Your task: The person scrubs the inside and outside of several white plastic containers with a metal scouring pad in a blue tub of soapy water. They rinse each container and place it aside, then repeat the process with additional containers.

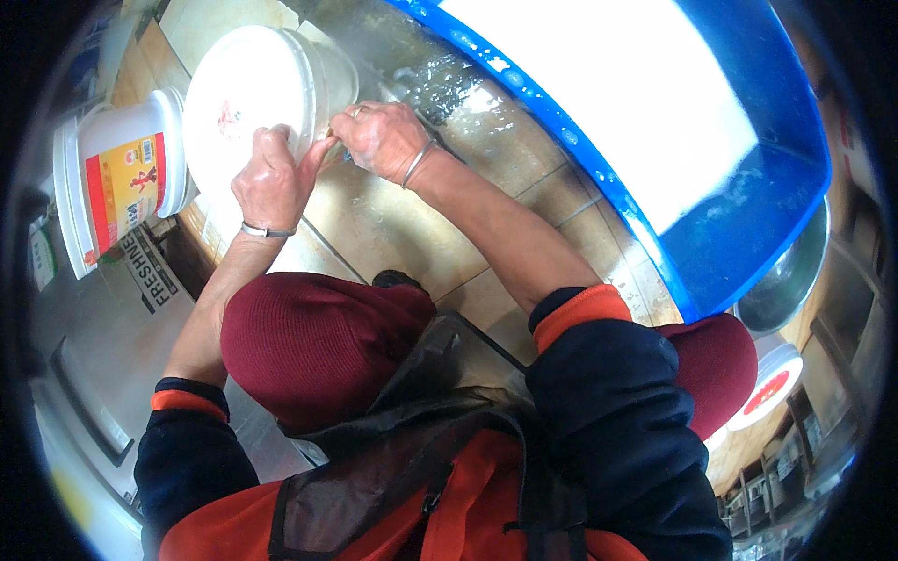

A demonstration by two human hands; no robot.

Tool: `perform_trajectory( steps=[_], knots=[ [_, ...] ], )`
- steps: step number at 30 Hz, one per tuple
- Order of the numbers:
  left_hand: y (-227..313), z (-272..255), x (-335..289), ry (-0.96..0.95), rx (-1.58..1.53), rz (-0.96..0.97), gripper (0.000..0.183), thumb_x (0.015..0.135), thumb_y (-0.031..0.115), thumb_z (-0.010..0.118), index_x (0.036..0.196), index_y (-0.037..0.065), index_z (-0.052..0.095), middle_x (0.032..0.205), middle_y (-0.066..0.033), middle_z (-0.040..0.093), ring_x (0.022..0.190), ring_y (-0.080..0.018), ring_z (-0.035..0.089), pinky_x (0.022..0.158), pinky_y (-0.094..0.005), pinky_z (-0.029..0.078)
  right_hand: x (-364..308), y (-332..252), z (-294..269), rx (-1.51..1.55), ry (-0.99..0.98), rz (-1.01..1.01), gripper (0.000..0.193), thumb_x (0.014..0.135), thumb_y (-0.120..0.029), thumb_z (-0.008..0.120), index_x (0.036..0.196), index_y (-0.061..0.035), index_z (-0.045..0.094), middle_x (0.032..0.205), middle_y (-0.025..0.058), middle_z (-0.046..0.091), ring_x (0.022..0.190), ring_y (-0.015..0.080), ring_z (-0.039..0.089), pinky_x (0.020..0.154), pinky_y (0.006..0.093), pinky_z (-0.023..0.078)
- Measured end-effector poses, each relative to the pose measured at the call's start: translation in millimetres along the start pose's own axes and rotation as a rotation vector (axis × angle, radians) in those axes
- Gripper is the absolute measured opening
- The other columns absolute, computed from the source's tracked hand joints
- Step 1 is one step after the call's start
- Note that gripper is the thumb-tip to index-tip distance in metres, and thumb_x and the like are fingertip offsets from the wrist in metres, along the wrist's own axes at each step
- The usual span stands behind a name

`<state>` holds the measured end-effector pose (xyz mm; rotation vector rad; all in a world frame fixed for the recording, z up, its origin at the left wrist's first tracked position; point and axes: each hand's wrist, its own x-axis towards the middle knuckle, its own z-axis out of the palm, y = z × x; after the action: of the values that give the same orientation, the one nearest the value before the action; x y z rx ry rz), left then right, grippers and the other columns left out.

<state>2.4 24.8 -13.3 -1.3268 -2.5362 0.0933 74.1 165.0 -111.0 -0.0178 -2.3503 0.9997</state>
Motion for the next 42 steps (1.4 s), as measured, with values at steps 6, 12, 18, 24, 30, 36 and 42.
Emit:
perform_trajectory(
  steps=[6,12,18,24,30,36,42],
  knots=[
    [-1,1,4,0.067,0.057,0.076,0.049,0.082,0.058,0.064,0.077,0.011,0.050,0.075,-0.0047,0.051,0.044,-0.0201,0.054,0.037,-0.0333,0.043,-2,-2,0,0.016,-0.003,0.036,0.009,0.077,-0.009,0.064,0.084,-0.0113,0.058,0.071,0.0071,0.064,0.066,0.0269,0.066,0.054,0.0394,0.054],
    [4,-5,4,-0.023,0.017,-0.007,0.050,0.079,0.051,0.072,0.086,0.006,0.052,0.077,-0.0082,0.056,0.051,-0.0264,0.058,0.043,-0.0344,0.045,-3,0,4,0.052,-0.034,0.054,0.007,0.078,-0.007,0.061,0.084,-0.0103,0.058,0.072,0.0089,0.064,0.068,0.0295,0.066,0.056,0.0409,0.054],
    [4,-6,6,0.029,-0.083,-0.042,0.050,0.082,0.055,0.066,0.085,0.008,0.053,0.076,-0.0077,0.055,0.047,-0.0253,0.057,0.040,-0.0349,0.044,0,6,2,0.061,-0.140,0.060,0.009,0.079,-0.007,0.060,0.087,-0.0105,0.060,0.074,0.0098,0.065,0.069,0.0311,0.066,0.058,0.0421,0.054],
    [1,-4,6,0.033,-0.099,-0.030,0.049,0.082,0.054,0.067,0.084,0.007,0.053,0.075,-0.0088,0.055,0.048,-0.0277,0.057,0.041,-0.0365,0.044,7,15,-1,0.050,-0.294,0.072,0.008,0.081,-0.010,0.058,0.089,-0.0116,0.061,0.079,0.0094,0.067,0.070,0.0328,0.066,0.059,0.0434,0.053],
    [-1,-4,5,0.058,-0.125,-0.011,0.048,0.081,0.053,0.070,0.083,0.007,0.053,0.074,-0.0087,0.055,0.047,-0.0270,0.057,0.041,-0.0366,0.045,11,20,-4,0.064,-0.374,0.037,0.009,0.083,-0.015,0.059,0.092,-0.0140,0.062,0.082,0.0090,0.068,0.073,0.0339,0.066,0.063,0.0448,0.053],
    [-1,-8,1,-0.066,-0.128,-0.032,0.050,0.077,0.049,0.074,0.089,0.006,0.052,0.079,-0.0105,0.055,0.057,-0.0294,0.059,0.047,-0.0375,0.046,7,14,-14,0.135,-0.311,0.146,0.011,0.088,-0.020,0.060,0.095,-0.0128,0.065,0.086,0.0108,0.065,0.078,0.0316,0.065,0.065,0.0434,0.053],
    [-2,-8,0,-0.051,-0.161,-0.020,0.047,0.079,0.049,0.072,0.089,0.006,0.054,0.077,-0.0102,0.056,0.053,-0.0284,0.059,0.044,-0.0378,0.046,10,6,-21,0.210,-0.224,0.174,0.010,0.085,-0.016,0.065,0.092,-0.0106,0.069,0.091,0.0108,0.059,0.076,0.0314,0.064,0.070,0.0408,0.053]
  ],
)
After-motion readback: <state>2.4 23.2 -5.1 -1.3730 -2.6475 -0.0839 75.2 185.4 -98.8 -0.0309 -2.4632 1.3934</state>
